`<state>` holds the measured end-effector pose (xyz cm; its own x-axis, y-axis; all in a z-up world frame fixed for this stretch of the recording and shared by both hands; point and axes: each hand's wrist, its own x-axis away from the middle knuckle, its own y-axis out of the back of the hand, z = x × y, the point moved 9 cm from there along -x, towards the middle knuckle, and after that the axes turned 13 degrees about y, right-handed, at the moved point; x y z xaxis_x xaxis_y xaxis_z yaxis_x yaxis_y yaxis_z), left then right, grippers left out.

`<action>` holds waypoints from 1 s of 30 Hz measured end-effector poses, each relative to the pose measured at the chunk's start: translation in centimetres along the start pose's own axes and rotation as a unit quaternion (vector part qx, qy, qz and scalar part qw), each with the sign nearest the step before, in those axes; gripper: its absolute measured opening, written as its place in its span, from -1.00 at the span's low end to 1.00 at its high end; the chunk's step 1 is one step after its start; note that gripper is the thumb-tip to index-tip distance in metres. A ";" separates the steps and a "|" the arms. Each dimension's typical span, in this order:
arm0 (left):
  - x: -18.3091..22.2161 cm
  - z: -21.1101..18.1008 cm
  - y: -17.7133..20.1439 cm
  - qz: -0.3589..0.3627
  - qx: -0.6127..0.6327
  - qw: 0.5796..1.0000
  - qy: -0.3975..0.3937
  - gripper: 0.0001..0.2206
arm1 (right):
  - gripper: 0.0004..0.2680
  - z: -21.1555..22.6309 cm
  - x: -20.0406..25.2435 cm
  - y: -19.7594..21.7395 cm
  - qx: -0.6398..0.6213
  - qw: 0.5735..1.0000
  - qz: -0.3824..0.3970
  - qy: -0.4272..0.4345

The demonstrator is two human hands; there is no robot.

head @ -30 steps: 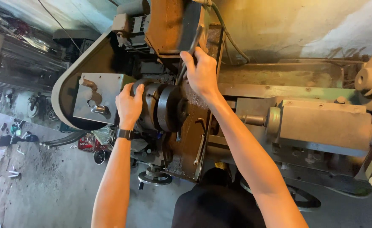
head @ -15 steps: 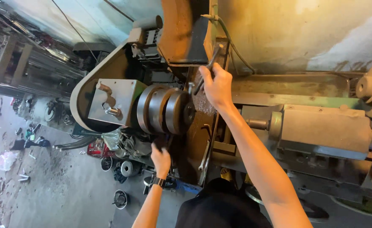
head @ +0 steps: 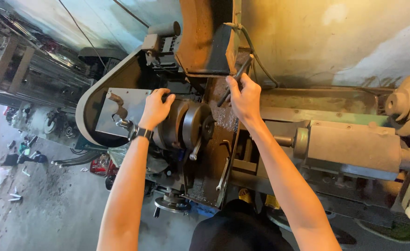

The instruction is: Operating a lathe machine to turn, measure, and clean a metal part.

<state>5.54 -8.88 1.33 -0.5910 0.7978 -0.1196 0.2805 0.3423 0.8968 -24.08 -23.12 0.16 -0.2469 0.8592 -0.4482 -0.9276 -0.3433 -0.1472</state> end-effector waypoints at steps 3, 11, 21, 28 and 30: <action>-1.9 0.8 -1.3 0.066 0.005 0.996 0.063 -0.63 | -0.83 1.5 -0.2 0.7 0.059 0.998 0.002 0.028; -3.6 2.0 -3.0 0.113 0.001 0.990 0.080 -0.59 | -0.91 6.1 8.4 1.6 -0.084 0.995 0.030 -0.036; 0.3 2.3 -0.6 0.065 -0.011 0.979 0.195 -0.46 | -0.77 -0.3 27.5 -8.3 0.158 0.886 0.420 0.116; 1.7 2.6 0.6 0.014 0.058 0.985 0.161 -0.44 | -0.79 -7.7 32.5 -12.9 0.368 0.733 0.556 0.132; 2.0 2.4 0.9 0.003 0.051 0.985 0.163 -0.45 | -0.83 -7.5 32.1 -12.3 0.409 0.725 0.544 0.105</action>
<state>6.43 -5.82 0.94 -0.7958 0.6039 0.0442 0.3502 0.3995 0.8472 -18.51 5.79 -19.03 -0.9888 0.1423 -0.0444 -0.0936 -0.3608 0.9279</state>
